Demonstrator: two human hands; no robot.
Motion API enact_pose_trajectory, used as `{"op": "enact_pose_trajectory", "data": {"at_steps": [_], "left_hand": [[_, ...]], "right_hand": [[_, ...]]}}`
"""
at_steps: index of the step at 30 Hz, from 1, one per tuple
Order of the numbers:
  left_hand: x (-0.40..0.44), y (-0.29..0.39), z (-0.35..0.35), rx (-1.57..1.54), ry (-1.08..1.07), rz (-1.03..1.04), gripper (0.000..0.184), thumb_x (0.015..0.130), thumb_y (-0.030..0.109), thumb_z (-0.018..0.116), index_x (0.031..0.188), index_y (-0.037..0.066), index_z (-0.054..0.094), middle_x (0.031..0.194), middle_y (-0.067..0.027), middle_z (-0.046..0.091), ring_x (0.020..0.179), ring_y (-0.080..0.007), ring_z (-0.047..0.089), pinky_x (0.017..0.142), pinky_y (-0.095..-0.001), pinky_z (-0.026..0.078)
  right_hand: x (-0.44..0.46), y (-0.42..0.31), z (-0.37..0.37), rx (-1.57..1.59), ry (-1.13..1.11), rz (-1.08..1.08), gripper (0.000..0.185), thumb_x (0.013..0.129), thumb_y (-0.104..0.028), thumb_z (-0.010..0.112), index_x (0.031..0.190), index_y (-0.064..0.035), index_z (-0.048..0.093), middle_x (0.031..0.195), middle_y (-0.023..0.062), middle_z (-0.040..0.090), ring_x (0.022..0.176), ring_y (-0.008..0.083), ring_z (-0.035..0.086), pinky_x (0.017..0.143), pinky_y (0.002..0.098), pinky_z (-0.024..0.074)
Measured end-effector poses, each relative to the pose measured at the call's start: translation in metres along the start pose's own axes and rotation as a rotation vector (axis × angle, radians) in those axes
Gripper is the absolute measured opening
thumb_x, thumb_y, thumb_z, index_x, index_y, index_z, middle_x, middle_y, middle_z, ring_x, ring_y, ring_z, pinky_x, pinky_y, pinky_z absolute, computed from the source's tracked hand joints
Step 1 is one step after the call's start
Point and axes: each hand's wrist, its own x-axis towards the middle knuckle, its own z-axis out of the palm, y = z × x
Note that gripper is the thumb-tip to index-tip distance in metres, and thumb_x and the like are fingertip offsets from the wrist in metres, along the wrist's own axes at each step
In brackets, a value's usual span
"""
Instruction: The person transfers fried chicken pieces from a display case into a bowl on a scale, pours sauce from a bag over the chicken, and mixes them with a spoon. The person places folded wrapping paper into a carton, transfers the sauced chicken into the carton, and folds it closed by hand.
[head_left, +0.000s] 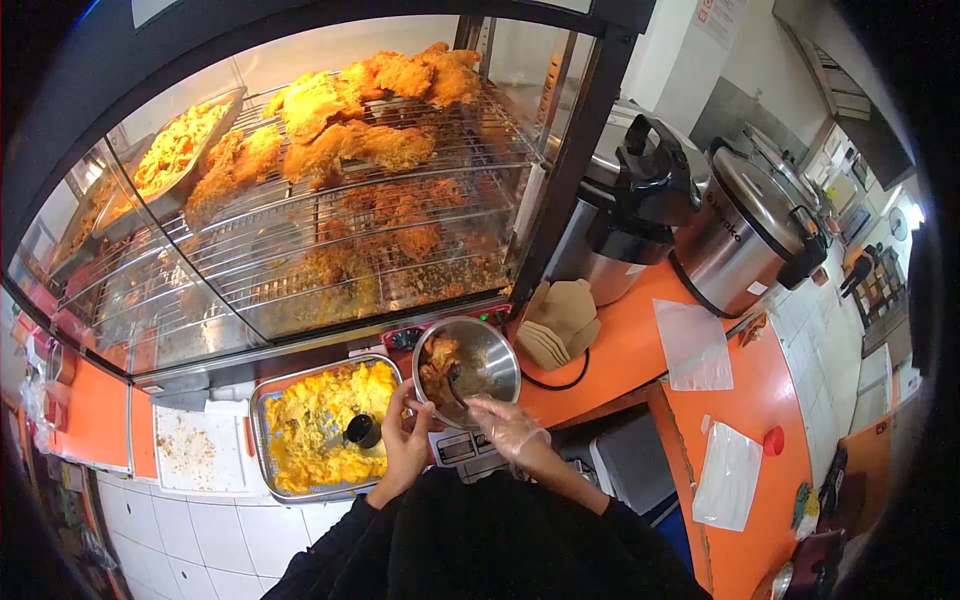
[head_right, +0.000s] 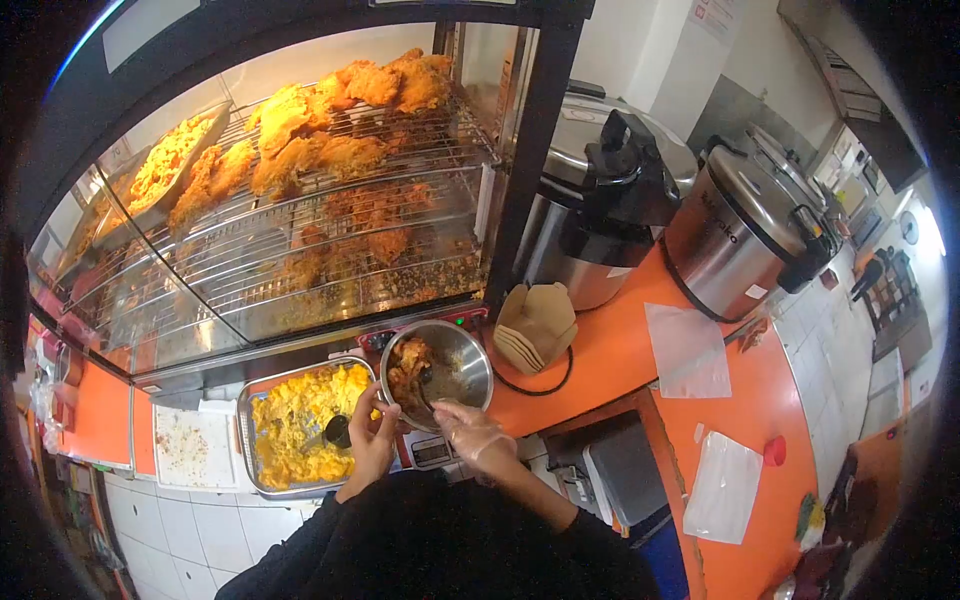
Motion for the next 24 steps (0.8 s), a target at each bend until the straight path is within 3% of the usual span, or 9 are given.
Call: {"op": "enact_pose_trajectory", "data": {"at_steps": [3, 6, 8, 10, 14, 18, 21, 24], "left_hand": [[0.001, -0.001, 0.000, -0.032, 0.004, 0.003, 0.042, 0.091, 0.003, 0.055, 0.131, 0.000, 0.041, 0.087, -0.0022, 0.050, 0.073, -0.0123, 0.062, 0.065, -0.0252, 0.056], [0.004, -0.001, -0.002, -0.027, 0.003, 0.024, 0.042, 0.091, 0.003, 0.055, 0.131, 0.000, 0.041, 0.087, -0.0016, 0.050, 0.074, -0.0127, 0.063, 0.065, -0.0253, 0.056], [0.004, -0.002, -0.002, -0.030, 0.003, 0.034, 0.041, 0.091, 0.003, 0.055, 0.130, 0.000, 0.041, 0.088, -0.0013, 0.050, 0.075, -0.0130, 0.063, 0.066, -0.0255, 0.056], [0.003, -0.006, -0.001, -0.051, 0.004, 0.035, 0.041, 0.091, 0.003, 0.055, 0.130, 0.000, 0.041, 0.088, -0.0010, 0.050, 0.075, -0.0132, 0.063, 0.066, -0.0256, 0.057], [0.006, -0.007, -0.002, -0.087, 0.025, 0.035, 0.041, 0.091, 0.002, 0.054, 0.130, 0.000, 0.040, 0.087, -0.0006, 0.049, 0.076, -0.0139, 0.063, 0.067, -0.0278, 0.058], [0.005, -0.013, -0.008, -0.085, 0.048, 0.021, 0.041, 0.091, 0.002, 0.055, 0.130, 0.001, 0.040, 0.088, -0.0004, 0.049, 0.076, -0.0148, 0.063, 0.066, -0.0300, 0.059], [0.005, -0.014, -0.013, -0.074, 0.049, 0.004, 0.042, 0.091, 0.001, 0.055, 0.130, 0.001, 0.040, 0.088, -0.0003, 0.048, 0.077, -0.0155, 0.064, 0.066, -0.0300, 0.059], [0.005, -0.007, -0.014, -0.043, 0.040, -0.014, 0.042, 0.090, 0.001, 0.055, 0.130, 0.001, 0.040, 0.088, -0.0003, 0.048, 0.077, -0.0155, 0.064, 0.066, -0.0294, 0.059]], "right_hand": [[0.007, 0.009, 0.000, 0.194, -0.001, 0.023, 0.037, 0.094, -0.032, 0.055, 0.122, -0.0081, 0.059, 0.090, -0.0010, 0.062, 0.072, 0.0049, 0.053, 0.064, 0.0222, 0.0463], [0.004, 0.030, 0.003, 0.343, -0.017, -0.109, 0.035, 0.093, -0.029, 0.058, 0.120, -0.0075, 0.060, 0.074, -0.0042, 0.056, 0.057, 0.0014, 0.044, 0.049, 0.0180, 0.0354], [-0.006, 0.010, -0.008, 0.307, -0.064, 0.055, 0.039, 0.094, -0.035, 0.054, 0.121, -0.0077, 0.059, 0.095, 0.0049, 0.062, 0.084, 0.0104, 0.055, 0.073, 0.0238, 0.0422], [-0.006, 0.001, -0.014, 0.311, -0.090, 0.169, 0.042, 0.094, -0.038, 0.052, 0.121, -0.0080, 0.059, 0.106, 0.0093, 0.065, 0.097, 0.0151, 0.060, 0.084, 0.0271, 0.0458], [0.006, 0.018, -0.009, 0.257, -0.080, 0.081, 0.042, 0.093, -0.040, 0.053, 0.122, -0.0099, 0.058, 0.110, 0.0092, 0.065, 0.097, 0.0177, 0.062, 0.083, 0.0296, 0.0468], [-0.003, 0.018, -0.018, -0.089, 0.016, -0.067, 0.039, 0.093, -0.037, 0.050, 0.121, -0.0114, 0.059, 0.117, 0.0117, 0.063, 0.100, 0.0247, 0.062, 0.086, 0.0335, 0.0472], [-0.029, -0.042, -0.040, -0.430, 0.074, -0.132, 0.035, 0.092, -0.030, 0.049, 0.121, -0.0124, 0.058, 0.110, 0.0161, 0.064, 0.097, 0.0303, 0.063, 0.082, 0.0392, 0.0491], [-0.028, -0.053, -0.049, -0.749, 0.101, -0.184, 0.030, 0.087, -0.024, 0.052, 0.115, -0.0196, 0.061, 0.093, 0.0176, 0.065, 0.089, 0.0371, 0.063, 0.074, 0.0486, 0.0499]]}}
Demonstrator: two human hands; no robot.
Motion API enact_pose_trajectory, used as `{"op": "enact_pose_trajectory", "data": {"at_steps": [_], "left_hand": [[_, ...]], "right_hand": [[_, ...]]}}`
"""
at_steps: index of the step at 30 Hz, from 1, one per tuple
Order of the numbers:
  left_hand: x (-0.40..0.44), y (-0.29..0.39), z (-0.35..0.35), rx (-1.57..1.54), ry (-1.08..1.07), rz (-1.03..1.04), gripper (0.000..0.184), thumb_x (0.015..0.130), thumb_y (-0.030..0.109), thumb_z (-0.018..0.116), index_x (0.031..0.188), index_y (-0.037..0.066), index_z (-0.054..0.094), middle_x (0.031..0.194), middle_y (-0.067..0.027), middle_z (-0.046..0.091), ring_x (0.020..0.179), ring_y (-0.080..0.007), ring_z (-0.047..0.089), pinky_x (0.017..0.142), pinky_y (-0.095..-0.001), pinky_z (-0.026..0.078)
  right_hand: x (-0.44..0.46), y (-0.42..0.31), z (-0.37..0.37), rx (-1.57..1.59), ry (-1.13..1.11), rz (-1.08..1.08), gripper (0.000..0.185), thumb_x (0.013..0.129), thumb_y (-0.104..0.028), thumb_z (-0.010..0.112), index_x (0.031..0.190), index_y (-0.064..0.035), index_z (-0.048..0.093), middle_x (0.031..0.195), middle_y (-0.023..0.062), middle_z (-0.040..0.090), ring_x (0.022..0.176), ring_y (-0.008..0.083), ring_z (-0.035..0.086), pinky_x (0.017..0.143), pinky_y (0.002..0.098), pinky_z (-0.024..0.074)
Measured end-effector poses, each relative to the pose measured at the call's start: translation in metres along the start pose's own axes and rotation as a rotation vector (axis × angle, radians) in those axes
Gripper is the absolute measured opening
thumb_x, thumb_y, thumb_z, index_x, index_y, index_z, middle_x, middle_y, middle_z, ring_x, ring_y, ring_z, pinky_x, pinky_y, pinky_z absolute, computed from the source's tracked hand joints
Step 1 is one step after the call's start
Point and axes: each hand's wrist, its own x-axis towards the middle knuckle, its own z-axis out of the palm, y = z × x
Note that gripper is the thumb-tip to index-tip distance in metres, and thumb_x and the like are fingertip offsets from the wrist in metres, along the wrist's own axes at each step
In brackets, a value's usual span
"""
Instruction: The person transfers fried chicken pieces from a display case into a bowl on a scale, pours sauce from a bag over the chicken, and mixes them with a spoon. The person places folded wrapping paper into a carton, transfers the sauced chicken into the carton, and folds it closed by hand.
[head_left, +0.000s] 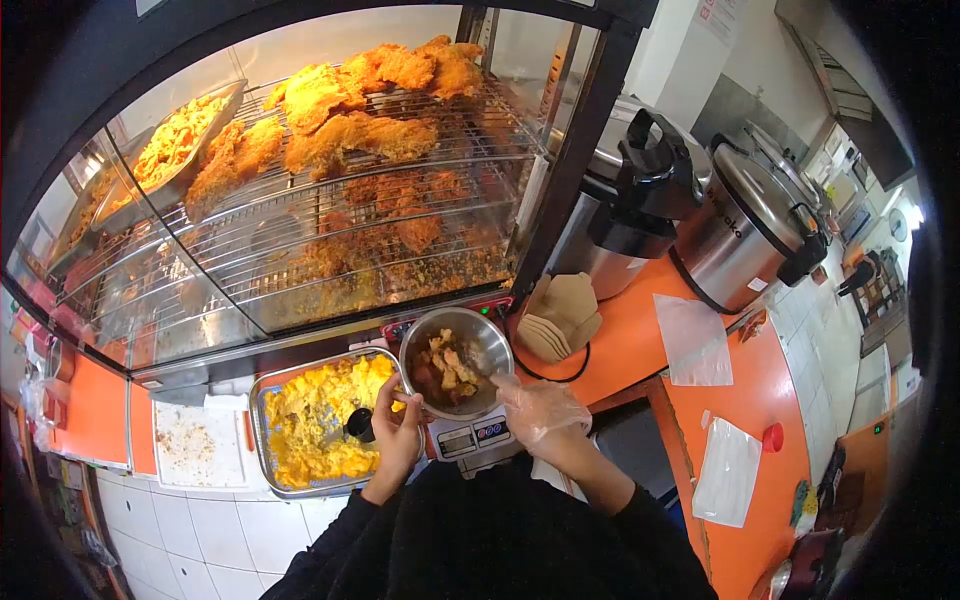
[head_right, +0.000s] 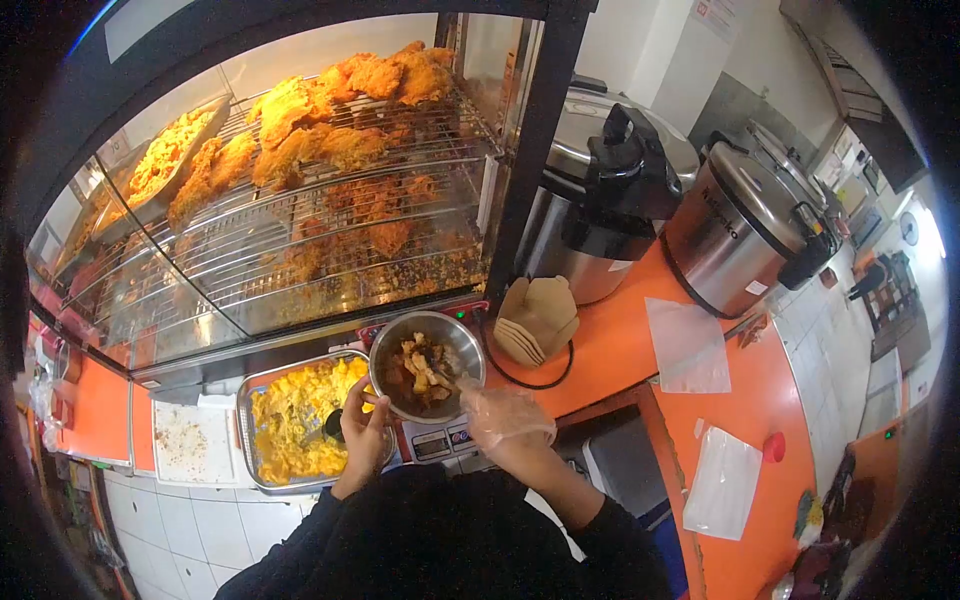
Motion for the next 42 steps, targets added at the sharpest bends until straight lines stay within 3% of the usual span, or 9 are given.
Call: {"op": "enact_pose_trajectory", "data": {"at_steps": [9, 16, 17, 21, 27, 31, 34, 38, 42], "left_hand": [[0.001, -0.004, 0.003, -0.016, -0.016, 0.055, 0.041, 0.091, 0.001, 0.055, 0.129, 0.002, 0.040, 0.090, -0.0007, 0.048, 0.078, -0.0151, 0.063, 0.068, -0.0306, 0.059], [-0.001, -0.005, 0.005, -0.034, -0.007, 0.043, 0.041, 0.092, 0.004, 0.055, 0.129, 0.001, 0.040, 0.088, -0.0010, 0.048, 0.075, -0.0145, 0.063, 0.067, -0.0291, 0.058], [0.000, -0.002, 0.008, -0.016, -0.012, 0.050, 0.041, 0.092, 0.004, 0.055, 0.129, 0.001, 0.040, 0.088, -0.0011, 0.048, 0.075, -0.0144, 0.063, 0.067, -0.0287, 0.057], [-0.005, 0.008, 0.012, 0.007, -0.019, 0.050, 0.041, 0.092, 0.006, 0.056, 0.130, 0.000, 0.039, 0.088, -0.0016, 0.049, 0.073, -0.0140, 0.063, 0.066, -0.0271, 0.056], [-0.006, 0.007, 0.010, -0.001, -0.012, 0.027, 0.042, 0.092, 0.005, 0.056, 0.130, 0.000, 0.039, 0.087, -0.0014, 0.049, 0.071, -0.0136, 0.062, 0.065, -0.0257, 0.054], [-0.005, 0.002, 0.006, -0.025, 0.016, 0.010, 0.041, 0.092, 0.005, 0.056, 0.129, 0.001, 0.041, 0.085, -0.0005, 0.049, 0.072, -0.0133, 0.063, 0.064, -0.0260, 0.055], [-0.003, 0.004, 0.001, -0.007, -0.009, 0.025, 0.040, 0.092, 0.004, 0.055, 0.129, 0.002, 0.042, 0.086, -0.0002, 0.049, 0.073, -0.0132, 0.063, 0.065, -0.0274, 0.057], [-0.002, 0.002, -0.001, -0.021, -0.011, 0.021, 0.040, 0.091, 0.003, 0.055, 0.129, 0.002, 0.042, 0.086, -0.0001, 0.050, 0.075, -0.0139, 0.064, 0.066, -0.0290, 0.059], [0.000, 0.007, 0.004, -0.046, 0.023, 0.016, 0.040, 0.091, 0.003, 0.056, 0.129, 0.001, 0.043, 0.084, -0.0005, 0.052, 0.069, -0.0123, 0.062, 0.060, -0.0264, 0.055]], "right_hand": [[0.022, -0.016, 0.005, -0.212, -0.199, 0.032, 0.031, 0.088, -0.024, 0.045, 0.117, -0.0215, 0.053, 0.096, 0.0194, 0.064, 0.092, 0.0357, 0.064, 0.068, 0.0485, 0.0515], [0.009, 0.004, -0.017, -0.171, -0.253, 0.071, 0.024, 0.088, -0.021, 0.045, 0.104, -0.0119, 0.061, 0.088, 0.0192, 0.065, 0.085, 0.0367, 0.065, 0.075, 0.0464, 0.0506], [0.005, 0.008, -0.008, -0.085, -0.292, -0.073, 0.028, 0.090, -0.024, 0.047, 0.109, -0.0109, 0.061, 0.096, 0.0199, 0.065, 0.091, 0.0367, 0.063, 0.078, 0.0454, 0.0498], [-0.009, -0.005, 0.022, 0.419, -0.264, 0.092, 0.040, 0.092, -0.036, 0.047, 0.122, -0.0105, 0.057, 0.115, 0.0173, 0.061, 0.106, 0.0345, 0.058, 0.090, 0.0406, 0.0452], [0.010, -0.003, 0.057, 0.681, -0.143, 0.265, 0.035, 0.093, -0.036, 0.054, 0.120, -0.0148, 0.060, 0.108, 0.0083, 0.066, 0.099, 0.0181, 0.062, 0.084, 0.0283, 0.0465], [0.008, 0.009, 0.052, 0.790, -0.027, 0.151, 0.032, 0.094, -0.036, 0.053, 0.116, -0.0152, 0.064, 0.106, 0.0091, 0.066, 0.096, 0.0184, 0.062, 0.083, 0.0289, 0.0465], [0.003, -0.002, 0.011, 0.478, -0.025, 0.156, 0.028, 0.093, -0.030, 0.054, 0.114, -0.0161, 0.065, 0.105, 0.0130, 0.066, 0.091, 0.0237, 0.065, 0.081, 0.0311, 0.0486], [0.007, -0.008, -0.008, -0.119, -0.010, 0.032, 0.027, 0.089, -0.019, 0.050, 0.114, -0.0124, 0.058, 0.090, 0.0159, 0.067, 0.089, 0.0343, 0.065, 0.074, 0.0483, 0.0506], [0.012, -0.014, -0.016, -0.225, -0.073, 0.051, 0.028, 0.086, -0.020, 0.049, 0.112, -0.0123, 0.056, 0.092, 0.0165, 0.066, 0.087, 0.0372, 0.065, 0.070, 0.0499, 0.0518]]}}
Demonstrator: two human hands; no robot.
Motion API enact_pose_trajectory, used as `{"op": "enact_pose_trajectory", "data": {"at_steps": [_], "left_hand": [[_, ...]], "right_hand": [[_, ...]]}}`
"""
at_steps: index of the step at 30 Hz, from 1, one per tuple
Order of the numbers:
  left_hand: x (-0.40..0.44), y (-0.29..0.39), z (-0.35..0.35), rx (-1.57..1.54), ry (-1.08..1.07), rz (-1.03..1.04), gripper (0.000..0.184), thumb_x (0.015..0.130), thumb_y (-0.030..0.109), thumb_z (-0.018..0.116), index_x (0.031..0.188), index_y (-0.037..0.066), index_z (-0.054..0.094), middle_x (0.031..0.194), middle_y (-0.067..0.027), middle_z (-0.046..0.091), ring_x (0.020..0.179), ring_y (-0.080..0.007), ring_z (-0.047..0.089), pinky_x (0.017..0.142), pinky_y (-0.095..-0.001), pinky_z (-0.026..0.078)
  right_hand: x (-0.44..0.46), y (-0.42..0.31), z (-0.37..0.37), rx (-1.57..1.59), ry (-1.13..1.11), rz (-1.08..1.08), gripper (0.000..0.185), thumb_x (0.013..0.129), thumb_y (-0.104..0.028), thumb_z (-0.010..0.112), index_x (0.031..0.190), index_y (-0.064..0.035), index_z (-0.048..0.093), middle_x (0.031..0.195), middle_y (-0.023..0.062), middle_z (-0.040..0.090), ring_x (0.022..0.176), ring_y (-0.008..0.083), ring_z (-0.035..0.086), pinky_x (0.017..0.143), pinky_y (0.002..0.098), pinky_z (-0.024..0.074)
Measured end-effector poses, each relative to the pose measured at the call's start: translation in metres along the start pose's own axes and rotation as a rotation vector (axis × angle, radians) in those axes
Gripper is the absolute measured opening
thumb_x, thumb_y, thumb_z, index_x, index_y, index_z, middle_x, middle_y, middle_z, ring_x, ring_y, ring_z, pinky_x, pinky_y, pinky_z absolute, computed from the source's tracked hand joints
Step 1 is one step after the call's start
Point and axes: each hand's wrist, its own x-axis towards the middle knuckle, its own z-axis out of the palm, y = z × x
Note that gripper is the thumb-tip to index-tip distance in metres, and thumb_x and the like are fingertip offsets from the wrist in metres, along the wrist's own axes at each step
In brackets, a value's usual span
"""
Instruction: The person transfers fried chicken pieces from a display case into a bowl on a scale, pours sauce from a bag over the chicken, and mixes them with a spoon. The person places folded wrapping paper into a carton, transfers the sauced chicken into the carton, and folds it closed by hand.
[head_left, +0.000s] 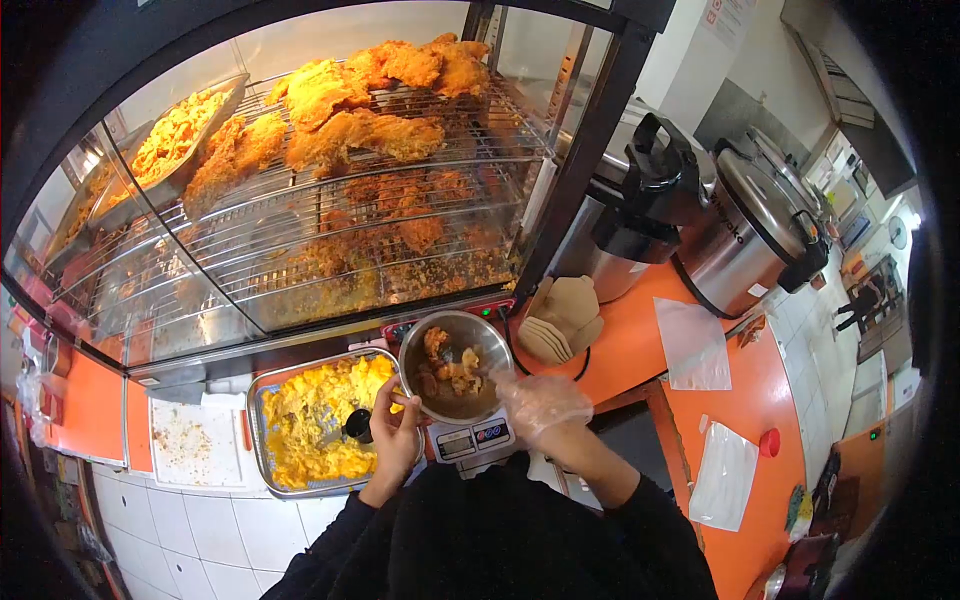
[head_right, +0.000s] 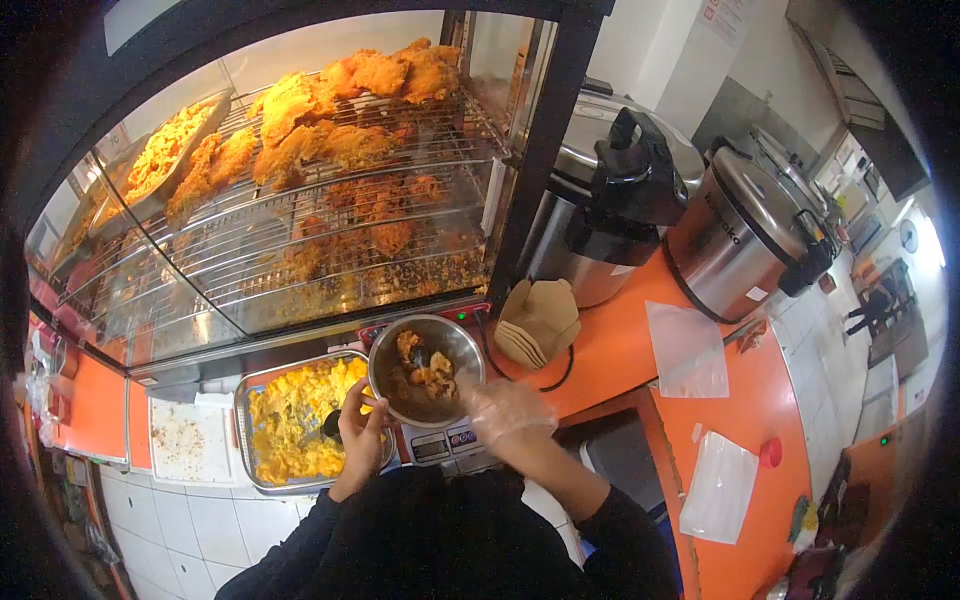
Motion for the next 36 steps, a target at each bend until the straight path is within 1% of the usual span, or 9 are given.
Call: {"op": "enact_pose_trajectory", "data": {"at_steps": [6, 9, 12, 18, 22, 27, 30, 33, 36], "left_hand": [[0.000, -0.004, 0.000, 0.027, -0.047, 0.025, 0.040, 0.092, 0.002, 0.054, 0.129, 0.001, 0.041, 0.087, -0.0010, 0.050, 0.076, -0.0145, 0.063, 0.068, -0.0294, 0.059], [0.001, -0.003, 0.004, 0.039, -0.053, 0.041, 0.040, 0.092, 0.002, 0.054, 0.129, 0.001, 0.041, 0.087, -0.0012, 0.049, 0.077, -0.0139, 0.063, 0.069, -0.0290, 0.058], [-0.002, -0.002, 0.006, 0.018, -0.056, 0.046, 0.040, 0.092, 0.003, 0.054, 0.130, 0.001, 0.040, 0.087, -0.0010, 0.048, 0.077, -0.0133, 0.062, 0.070, -0.0282, 0.057], [-0.006, 0.003, 0.009, 0.049, -0.060, 0.033, 0.042, 0.092, 0.004, 0.055, 0.130, 0.001, 0.040, 0.087, -0.0007, 0.046, 0.077, -0.0129, 0.061, 0.069, -0.0267, 0.056], [-0.002, -0.018, -0.003, 0.026, -0.051, 0.054, 0.042, 0.092, 0.004, 0.056, 0.130, 0.000, 0.040, 0.087, -0.0009, 0.048, 0.075, -0.0128, 0.061, 0.068, -0.0264, 0.055], [-0.004, -0.007, -0.004, 0.052, -0.035, 0.009, 0.042, 0.091, 0.003, 0.056, 0.130, 0.000, 0.040, 0.085, -0.0010, 0.051, 0.070, -0.0132, 0.062, 0.066, -0.0267, 0.055], [-0.001, -0.014, -0.005, 0.003, -0.029, 0.008, 0.042, 0.091, 0.003, 0.056, 0.130, 0.000, 0.040, 0.085, -0.0009, 0.051, 0.070, -0.0133, 0.062, 0.066, -0.0270, 0.056], [-0.002, -0.012, -0.005, 0.001, -0.038, 0.002, 0.042, 0.091, 0.002, 0.056, 0.130, 0.000, 0.040, 0.085, -0.0007, 0.051, 0.071, -0.0133, 0.063, 0.065, -0.0271, 0.056], [-0.003, -0.009, 0.000, 0.002, -0.039, 0.025, 0.042, 0.091, 0.002, 0.055, 0.130, 0.000, 0.040, 0.084, -0.0002, 0.051, 0.071, -0.0133, 0.063, 0.064, -0.0273, 0.056]], "right_hand": [[0.013, 0.011, 0.013, -0.006, -0.090, 0.075, 0.026, 0.087, -0.023, 0.049, 0.108, -0.0108, 0.055, 0.094, 0.0179, 0.064, 0.096, 0.0368, 0.062, 0.079, 0.0508, 0.0485], [0.006, 0.008, 0.034, 0.262, -0.142, -0.115, 0.027, 0.088, -0.024, 0.049, 0.110, -0.0105, 0.057, 0.098, 0.0186, 0.064, 0.096, 0.0355, 0.062, 0.081, 0.0478, 0.0479], [0.000, 0.007, 0.049, 0.544, -0.090, -0.077, 0.027, 0.090, -0.022, 0.053, 0.114, -0.0128, 0.061, 0.098, 0.0193, 0.065, 0.089, 0.0353, 0.064, 0.074, 0.0383, 0.0517], [0.016, 0.017, 0.123, 0.953, 0.142, -0.111, 0.033, 0.093, -0.031, 0.055, 0.118, -0.0103, 0.061, 0.101, 0.0080, 0.068, 0.088, 0.0200, 0.065, 0.075, 0.0312, 0.0488], [0.017, 0.025, 0.101, 1.136, -0.153, 0.184, 0.043, 0.094, -0.043, 0.049, 0.125, -0.0146, 0.057, 0.110, 0.0122, 0.064, 0.106, 0.0225, 0.058, 0.088, 0.0342, 0.0444], [-0.010, 0.027, 0.051, 0.782, 0.006, 0.059, 0.038, 0.092, -0.041, 0.049, 0.121, -0.0189, 0.059, 0.104, 0.0145, 0.065, 0.100, 0.0290, 0.061, 0.082, 0.0382, 0.0477], [-0.021, 0.019, 0.018, 0.433, 0.003, 0.136, 0.034, 0.093, -0.035, 0.047, 0.122, -0.0227, 0.057, 0.098, 0.0150, 0.066, 0.097, 0.0329, 0.062, 0.077, 0.0439, 0.0504], [-0.013, 0.006, -0.007, 0.108, -0.028, 0.143, 0.031, 0.092, -0.030, 0.047, 0.115, -0.0165, 0.061, 0.105, 0.0138, 0.065, 0.091, 0.0333, 0.064, 0.077, 0.0428, 0.0507], [0.001, -0.007, -0.043, 0.000, -0.158, 0.244, 0.030, 0.090, -0.028, 0.046, 0.116, -0.0182, 0.059, 0.095, 0.0155, 0.066, 0.091, 0.0333, 0.064, 0.074, 0.0459, 0.0512]]}}
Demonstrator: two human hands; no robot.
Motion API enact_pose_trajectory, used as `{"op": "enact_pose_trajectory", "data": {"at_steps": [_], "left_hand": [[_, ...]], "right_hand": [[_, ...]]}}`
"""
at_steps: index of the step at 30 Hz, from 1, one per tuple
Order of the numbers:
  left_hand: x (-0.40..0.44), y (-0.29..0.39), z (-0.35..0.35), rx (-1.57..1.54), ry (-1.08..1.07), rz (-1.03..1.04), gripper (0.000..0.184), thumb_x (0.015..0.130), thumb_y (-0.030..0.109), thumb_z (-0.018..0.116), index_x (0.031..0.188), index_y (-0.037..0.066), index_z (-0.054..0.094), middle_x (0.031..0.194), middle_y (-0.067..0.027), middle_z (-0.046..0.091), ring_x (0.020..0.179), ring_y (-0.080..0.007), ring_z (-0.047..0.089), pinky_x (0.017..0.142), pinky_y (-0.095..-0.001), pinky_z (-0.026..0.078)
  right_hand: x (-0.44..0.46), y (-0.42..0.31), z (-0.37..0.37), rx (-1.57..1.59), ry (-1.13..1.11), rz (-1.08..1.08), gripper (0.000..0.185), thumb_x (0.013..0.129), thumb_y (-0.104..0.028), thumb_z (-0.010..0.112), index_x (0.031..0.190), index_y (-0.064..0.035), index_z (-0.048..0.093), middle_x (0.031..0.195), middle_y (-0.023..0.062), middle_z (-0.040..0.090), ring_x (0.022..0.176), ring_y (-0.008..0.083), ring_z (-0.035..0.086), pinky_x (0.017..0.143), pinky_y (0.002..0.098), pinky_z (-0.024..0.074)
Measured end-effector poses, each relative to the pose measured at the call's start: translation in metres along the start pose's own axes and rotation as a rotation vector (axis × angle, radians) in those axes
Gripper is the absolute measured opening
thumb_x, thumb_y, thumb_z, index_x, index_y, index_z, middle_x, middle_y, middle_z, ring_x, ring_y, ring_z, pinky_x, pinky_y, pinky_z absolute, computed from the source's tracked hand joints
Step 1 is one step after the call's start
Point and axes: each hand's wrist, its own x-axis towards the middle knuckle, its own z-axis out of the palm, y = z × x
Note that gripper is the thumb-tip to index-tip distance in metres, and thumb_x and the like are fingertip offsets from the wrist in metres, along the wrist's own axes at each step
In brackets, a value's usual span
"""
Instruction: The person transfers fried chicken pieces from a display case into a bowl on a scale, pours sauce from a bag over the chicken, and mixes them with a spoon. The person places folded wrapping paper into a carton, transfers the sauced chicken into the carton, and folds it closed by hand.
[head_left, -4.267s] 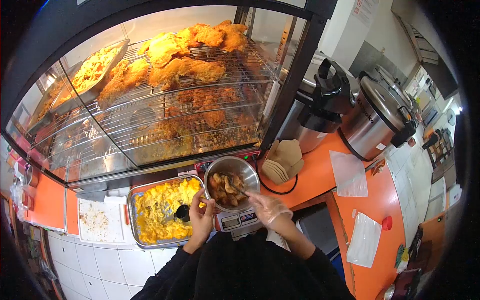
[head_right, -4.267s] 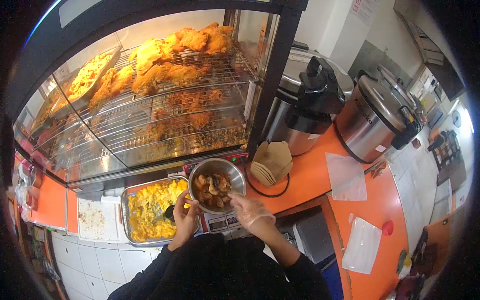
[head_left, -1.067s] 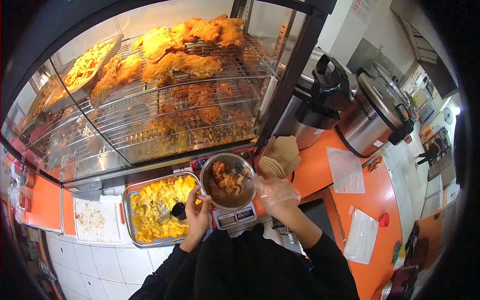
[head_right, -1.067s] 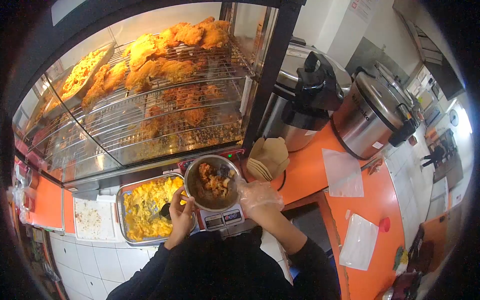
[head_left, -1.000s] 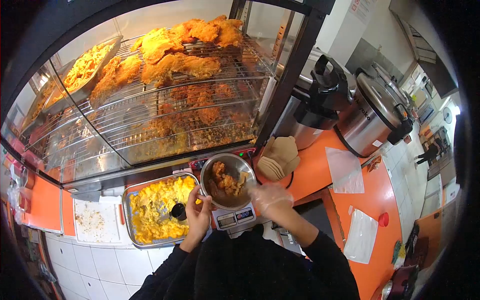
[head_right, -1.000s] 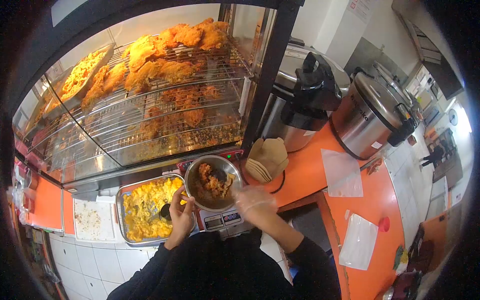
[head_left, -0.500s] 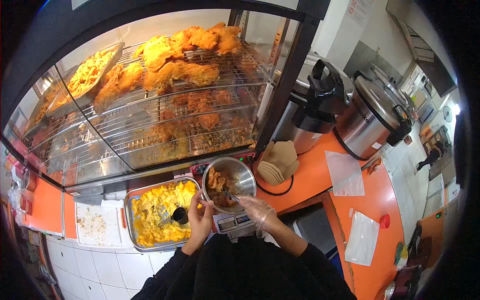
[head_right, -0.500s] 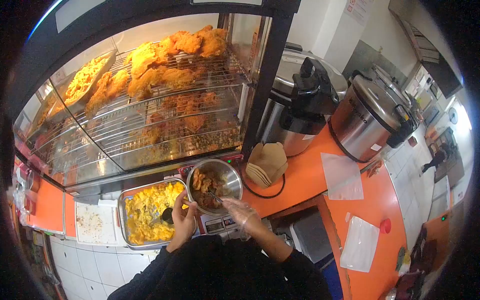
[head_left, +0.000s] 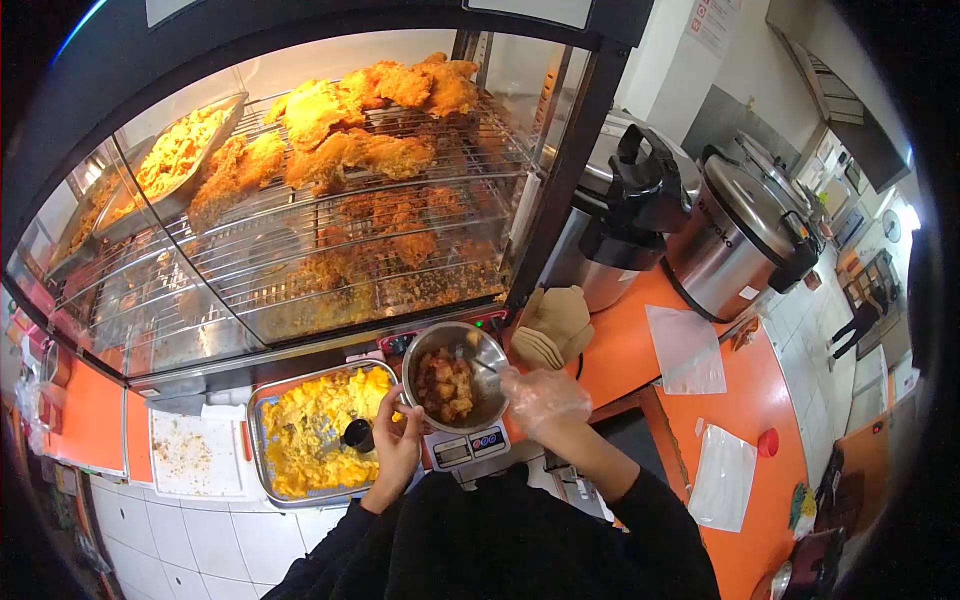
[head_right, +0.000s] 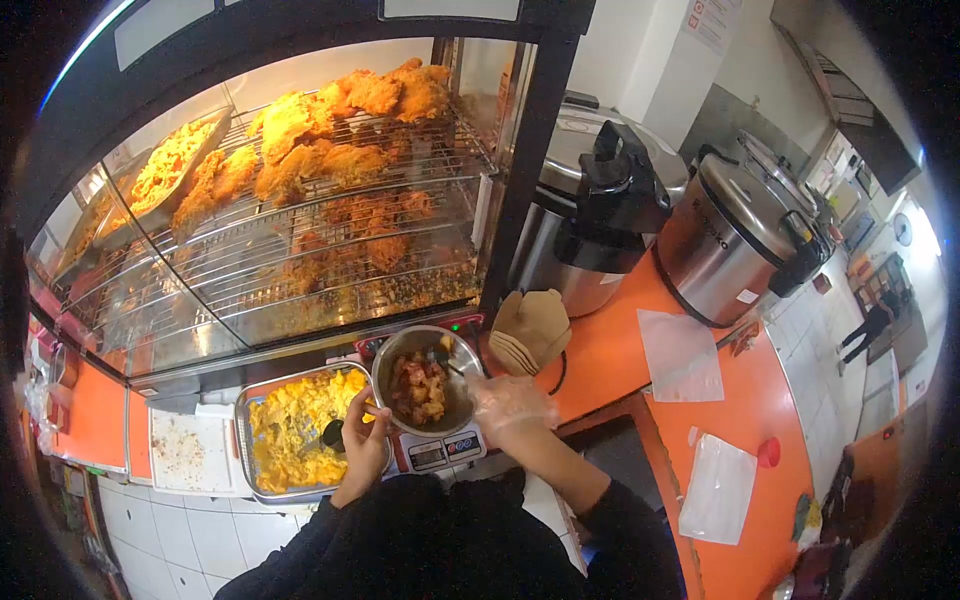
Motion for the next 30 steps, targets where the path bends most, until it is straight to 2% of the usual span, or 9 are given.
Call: {"op": "enact_pose_trajectory", "data": {"at_steps": [3, 6, 9, 12, 15, 21, 24, 27, 30], "left_hand": [[0.003, -0.003, 0.000, -0.006, 0.002, 0.010, 0.042, 0.091, 0.002, 0.055, 0.130, 0.001, 0.039, 0.085, -0.0001, 0.050, 0.072, -0.0132, 0.063, 0.066, -0.0278, 0.057], [0.004, 0.001, -0.003, 0.029, -0.005, -0.016, 0.042, 0.092, 0.002, 0.055, 0.130, 0.001, 0.040, 0.087, -0.0005, 0.049, 0.074, -0.0133, 0.063, 0.067, -0.0283, 0.057], [0.003, -0.001, -0.003, 0.018, -0.003, -0.012, 0.041, 0.091, 0.003, 0.055, 0.130, 0.001, 0.040, 0.089, -0.0011, 0.049, 0.075, -0.0136, 0.063, 0.068, -0.0281, 0.057], [0.001, -0.002, -0.001, -0.004, 0.008, 0.004, 0.041, 0.091, 0.004, 0.055, 0.130, 0.000, 0.041, 0.089, -0.0014, 0.049, 0.076, -0.0138, 0.063, 0.067, -0.0276, 0.057], [-0.002, 0.003, 0.004, 0.042, -0.006, 0.031, 0.041, 0.092, 0.004, 0.055, 0.130, 0.000, 0.041, 0.089, -0.0019, 0.049, 0.076, -0.0139, 0.062, 0.068, -0.0273, 0.056], [-0.006, 0.008, 0.006, 0.094, -0.029, 0.040, 0.041, 0.092, 0.004, 0.055, 0.130, 0.000, 0.040, 0.089, -0.0030, 0.049, 0.076, -0.0140, 0.062, 0.068, -0.0275, 0.056], [-0.006, 0.003, 0.005, 0.060, -0.005, 0.040, 0.042, 0.092, 0.003, 0.055, 0.130, -0.001, 0.039, 0.090, -0.0031, 0.049, 0.075, -0.0142, 0.063, 0.068, -0.0276, 0.056], [-0.005, -0.002, 0.001, 0.034, 0.000, 0.048, 0.043, 0.092, 0.003, 0.054, 0.131, 0.000, 0.038, 0.090, -0.0028, 0.050, 0.075, -0.0141, 0.063, 0.068, -0.0277, 0.057], [-0.004, -0.005, -0.001, -0.019, 0.010, 0.031, 0.043, 0.092, 0.002, 0.054, 0.131, 0.000, 0.039, 0.088, -0.0021, 0.051, 0.074, -0.0137, 0.063, 0.067, -0.0278, 0.057]], "right_hand": [[0.025, 0.016, 0.058, -0.149, 0.057, -0.228, 0.031, 0.090, -0.027, 0.044, 0.116, -0.0183, 0.056, 0.091, 0.0176, 0.066, 0.090, 0.0333, 0.065, 0.074, 0.0471, 0.0514], [0.009, 0.015, 0.041, -0.055, -0.048, -0.302, 0.028, 0.089, -0.026, 0.044, 0.112, -0.0174, 0.057, 0.091, 0.0176, 0.066, 0.090, 0.0319, 0.065, 0.075, 0.0485, 0.0511], [0.005, 0.015, 0.016, 0.041, -0.138, -0.034, 0.024, 0.088, -0.020, 0.045, 0.107, -0.0085, 0.056, 0.100, 0.0195, 0.064, 0.096, 0.0360, 0.062, 0.080, 0.0484, 0.0492], [0.006, 0.024, 0.030, 0.022, -0.155, -0.265, 0.023, 0.089, -0.022, 0.047, 0.104, -0.0080, 0.058, 0.096, 0.0195, 0.064, 0.096, 0.0360, 0.062, 0.080, 0.0469, 0.0484], [0.012, 0.032, 0.075, 0.444, -0.092, -0.445, 0.026, 0.090, -0.024, 0.048, 0.106, -0.0078, 0.060, 0.097, 0.0190, 0.065, 0.095, 0.0365, 0.062, 0.079, 0.0446, 0.0484], [0.016, 0.013, 0.110, 0.797, -0.062, -0.343, 0.034, 0.093, -0.030, 0.050, 0.117, -0.0091, 0.059, 0.100, 0.0158, 0.066, 0.093, 0.0295, 0.063, 0.081, 0.0365, 0.0475], [0.020, 0.008, 0.122, 0.884, -0.010, -0.333, 0.037, 0.094, -0.035, 0.049, 0.118, -0.0096, 0.059, 0.100, 0.0113, 0.067, 0.093, 0.0223, 0.063, 0.081, 0.0325, 0.0472], [0.036, 0.009, 0.131, 1.174, -0.105, -0.173, 0.036, 0.093, -0.032, 0.058, 0.118, -0.0067, 0.061, 0.084, 0.0022, 0.063, 0.071, 0.0113, 0.058, 0.064, 0.0231, 0.0462], [0.041, 0.023, 0.134, 1.568, -0.370, -0.115, 0.040, 0.092, -0.034, 0.059, 0.119, -0.0050, 0.060, 0.080, -0.0012, 0.058, 0.067, 0.0060, 0.050, 0.060, 0.0178, 0.0416]]}}
